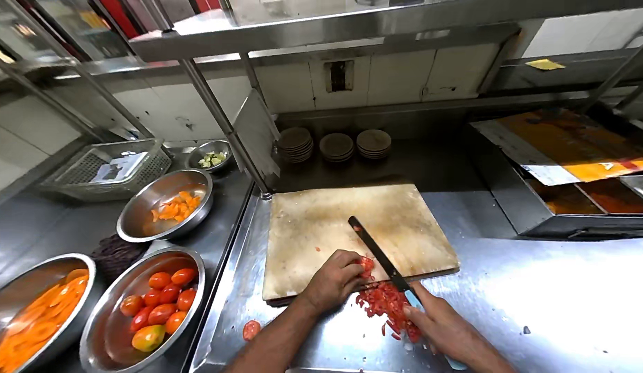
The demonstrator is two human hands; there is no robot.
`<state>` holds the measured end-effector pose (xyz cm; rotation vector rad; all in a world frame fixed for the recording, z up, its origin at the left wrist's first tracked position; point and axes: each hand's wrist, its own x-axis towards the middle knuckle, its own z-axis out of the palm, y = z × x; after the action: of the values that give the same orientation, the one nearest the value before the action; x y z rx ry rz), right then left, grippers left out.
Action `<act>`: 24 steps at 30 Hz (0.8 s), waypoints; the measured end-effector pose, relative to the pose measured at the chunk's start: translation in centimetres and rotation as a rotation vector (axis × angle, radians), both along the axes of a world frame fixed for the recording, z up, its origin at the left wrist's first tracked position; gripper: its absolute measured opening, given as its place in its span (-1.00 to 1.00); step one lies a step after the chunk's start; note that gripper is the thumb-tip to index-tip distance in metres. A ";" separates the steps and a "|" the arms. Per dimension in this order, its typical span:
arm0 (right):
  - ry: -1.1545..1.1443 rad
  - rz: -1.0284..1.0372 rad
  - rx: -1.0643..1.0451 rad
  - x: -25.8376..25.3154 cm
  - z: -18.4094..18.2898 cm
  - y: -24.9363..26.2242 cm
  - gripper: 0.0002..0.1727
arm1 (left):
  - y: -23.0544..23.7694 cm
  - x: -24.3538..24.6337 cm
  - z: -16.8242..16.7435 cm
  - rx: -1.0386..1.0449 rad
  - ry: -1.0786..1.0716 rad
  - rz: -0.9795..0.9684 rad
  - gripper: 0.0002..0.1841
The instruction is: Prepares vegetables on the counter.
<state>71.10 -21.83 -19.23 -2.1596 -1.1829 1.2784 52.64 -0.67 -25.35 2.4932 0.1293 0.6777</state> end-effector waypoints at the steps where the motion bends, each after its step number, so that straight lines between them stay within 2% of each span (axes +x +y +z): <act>1: 0.006 -0.039 0.007 0.3 -0.1 -0.5 -0.44 | 0.2 0.1 0.2 -0.010 0.026 -0.018 -0.75; 5: 0.004 -0.137 -0.034 0.5 -1.1 -2.2 -0.53 | 0.7 1.9 0.6 -0.007 0.098 -0.059 -0.72; 9: -0.007 -0.168 -0.062 -0.5 -2.1 -2.7 -0.52 | -0.5 4.3 -0.2 0.114 0.040 0.093 -0.73; 14: -0.010 -0.175 -0.082 -0.7 -3.0 -2.4 -0.50 | -0.5 3.9 -0.2 -0.013 0.012 0.101 -0.64; 17: -0.025 -0.169 -0.101 -0.9 -1.9 -2.3 -0.48 | -0.4 3.7 -0.5 0.020 -0.039 0.093 -0.74; 24: -0.239 -0.035 -0.151 -2.4 2.4 -2.1 -0.49 | -0.6 4.1 -0.5 0.105 -0.048 0.089 -0.75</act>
<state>68.74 -23.95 -16.82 -2.4885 -1.1635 1.1520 56.69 -1.22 -25.90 2.5814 0.1922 0.7988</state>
